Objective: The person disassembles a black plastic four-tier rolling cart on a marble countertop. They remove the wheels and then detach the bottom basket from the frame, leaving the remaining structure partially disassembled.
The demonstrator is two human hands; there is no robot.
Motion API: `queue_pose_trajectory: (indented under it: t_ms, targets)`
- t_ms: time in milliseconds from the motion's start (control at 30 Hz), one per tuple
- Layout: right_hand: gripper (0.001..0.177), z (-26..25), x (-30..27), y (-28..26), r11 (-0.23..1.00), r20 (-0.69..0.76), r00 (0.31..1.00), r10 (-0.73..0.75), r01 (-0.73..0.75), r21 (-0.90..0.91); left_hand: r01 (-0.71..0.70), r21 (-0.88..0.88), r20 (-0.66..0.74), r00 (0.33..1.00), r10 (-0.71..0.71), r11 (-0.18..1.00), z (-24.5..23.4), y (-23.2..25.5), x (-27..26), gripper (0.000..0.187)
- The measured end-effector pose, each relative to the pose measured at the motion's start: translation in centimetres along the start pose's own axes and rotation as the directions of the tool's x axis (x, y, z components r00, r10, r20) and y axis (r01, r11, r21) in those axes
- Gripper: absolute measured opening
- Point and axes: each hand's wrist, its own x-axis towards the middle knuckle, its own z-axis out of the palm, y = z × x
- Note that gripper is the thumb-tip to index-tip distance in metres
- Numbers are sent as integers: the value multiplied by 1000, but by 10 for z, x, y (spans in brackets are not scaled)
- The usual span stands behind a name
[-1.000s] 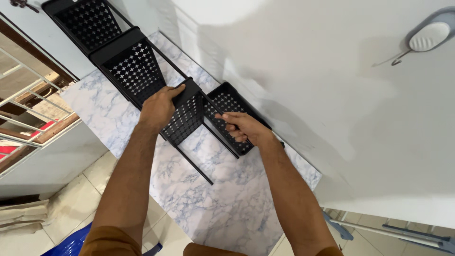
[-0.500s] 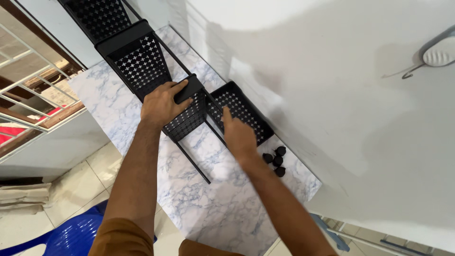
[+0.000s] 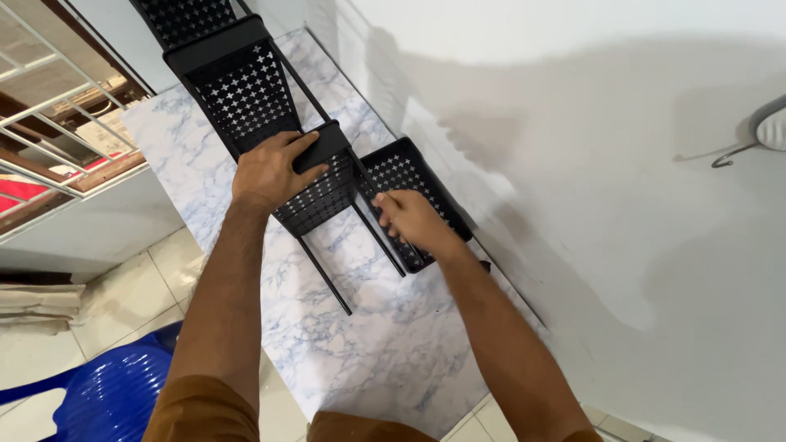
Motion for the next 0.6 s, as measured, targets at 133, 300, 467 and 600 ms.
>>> queue_pose_trajectory:
  t_ms: [133,300,467,600]
  targets:
    - [48,-10,-1,4,800,295,954,52,-216,560,10,47,-1,1000,-10,999,4,0,-1,59]
    - [49,9,-5,6,469,335,937,-98,-254,846,-10,89,-22,1000,12,996,3,0,-2,59]
    - [45,3,-3,6,563,287,956,-57,-206,800,-6,114,-43,999,11,993,5,1,-1,57]
    - [49,5,-6,-6,783,198,978,-68,-71,617,-2,101,-53,999,8,995,3,4,-2,57]
